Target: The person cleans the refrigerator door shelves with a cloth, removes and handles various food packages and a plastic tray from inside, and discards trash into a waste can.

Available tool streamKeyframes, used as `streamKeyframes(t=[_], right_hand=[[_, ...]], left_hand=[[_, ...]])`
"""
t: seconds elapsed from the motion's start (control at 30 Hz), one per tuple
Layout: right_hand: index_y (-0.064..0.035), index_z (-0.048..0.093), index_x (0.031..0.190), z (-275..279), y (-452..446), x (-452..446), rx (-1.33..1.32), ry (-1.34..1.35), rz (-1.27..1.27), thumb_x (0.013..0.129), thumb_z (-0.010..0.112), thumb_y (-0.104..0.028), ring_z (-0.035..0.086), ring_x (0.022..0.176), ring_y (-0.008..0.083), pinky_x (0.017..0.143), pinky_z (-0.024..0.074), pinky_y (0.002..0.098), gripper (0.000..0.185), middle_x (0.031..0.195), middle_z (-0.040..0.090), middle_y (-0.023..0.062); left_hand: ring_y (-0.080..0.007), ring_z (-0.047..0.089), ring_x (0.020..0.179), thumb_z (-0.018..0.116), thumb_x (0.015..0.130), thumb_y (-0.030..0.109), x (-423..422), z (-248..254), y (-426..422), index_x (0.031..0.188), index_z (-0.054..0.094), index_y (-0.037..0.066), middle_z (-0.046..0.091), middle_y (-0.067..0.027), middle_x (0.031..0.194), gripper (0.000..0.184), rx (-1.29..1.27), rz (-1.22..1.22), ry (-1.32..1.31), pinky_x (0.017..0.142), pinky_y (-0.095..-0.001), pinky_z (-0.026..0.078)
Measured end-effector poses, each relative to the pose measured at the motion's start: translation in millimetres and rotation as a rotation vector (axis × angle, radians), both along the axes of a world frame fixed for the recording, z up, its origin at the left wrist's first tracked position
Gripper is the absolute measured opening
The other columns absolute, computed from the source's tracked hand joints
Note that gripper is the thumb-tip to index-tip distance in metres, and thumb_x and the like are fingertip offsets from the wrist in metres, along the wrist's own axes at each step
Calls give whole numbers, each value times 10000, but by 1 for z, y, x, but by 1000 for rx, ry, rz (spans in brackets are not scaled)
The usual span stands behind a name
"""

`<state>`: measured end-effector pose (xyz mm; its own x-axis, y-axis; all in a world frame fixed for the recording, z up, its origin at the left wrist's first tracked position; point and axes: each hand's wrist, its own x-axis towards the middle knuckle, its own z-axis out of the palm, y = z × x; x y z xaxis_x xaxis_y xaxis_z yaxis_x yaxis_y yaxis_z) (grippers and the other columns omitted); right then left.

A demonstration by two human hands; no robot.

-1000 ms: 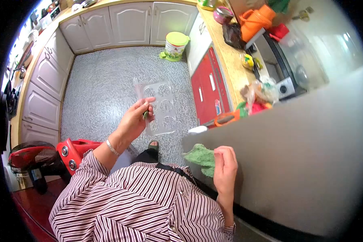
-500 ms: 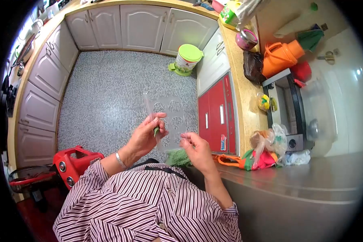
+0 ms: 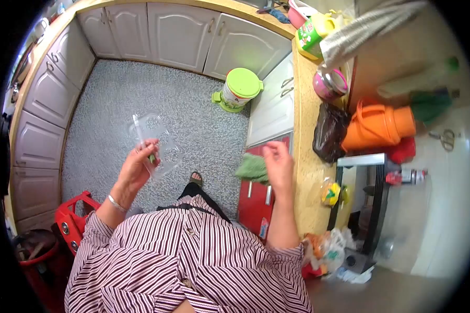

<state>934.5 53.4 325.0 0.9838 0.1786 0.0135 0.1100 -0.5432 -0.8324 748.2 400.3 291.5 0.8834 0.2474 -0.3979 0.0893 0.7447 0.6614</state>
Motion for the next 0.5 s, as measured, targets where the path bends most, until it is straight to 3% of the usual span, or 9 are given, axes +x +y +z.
streamKeyframes(t=[0.1,0.17,0.23,0.4,0.5], right_hand=[[-30,645,1081,-6,-24,94,-296,-235,1,891,683,-204,687,825,265,762,534,372,260,912,711,163],[-44,622,1053,-8,-31,149,-465,-185,-44,859,710,-259,679,810,324,746,525,411,302,872,689,195],[-1,595,1054,-22,-41,198,-744,-236,-74,808,740,-330,645,910,438,819,496,492,435,944,673,253],[53,580,1092,-34,-38,267,-1097,86,-128,810,694,-444,621,1056,458,919,487,486,582,1124,643,303],[58,600,1124,-32,-33,288,-1198,204,-127,814,674,-487,626,1082,446,932,491,482,631,1148,645,303]], left_hand=[[-109,588,810,644,940,131,37,8,11,1209,573,36,611,-14,942,293,5,91,43,798,-267,499],[-109,584,818,652,936,122,60,12,15,1211,576,35,607,-16,940,298,-4,145,65,798,-270,501],[-112,586,831,655,934,111,82,13,16,1209,581,28,608,-23,947,296,-32,136,19,793,-273,506],[-102,600,861,653,937,103,137,3,37,1216,578,12,637,-49,1036,303,-87,131,36,795,-274,514],[-100,597,860,646,939,94,173,-2,60,1234,569,14,644,-62,1082,315,-68,114,57,789,-270,513]])
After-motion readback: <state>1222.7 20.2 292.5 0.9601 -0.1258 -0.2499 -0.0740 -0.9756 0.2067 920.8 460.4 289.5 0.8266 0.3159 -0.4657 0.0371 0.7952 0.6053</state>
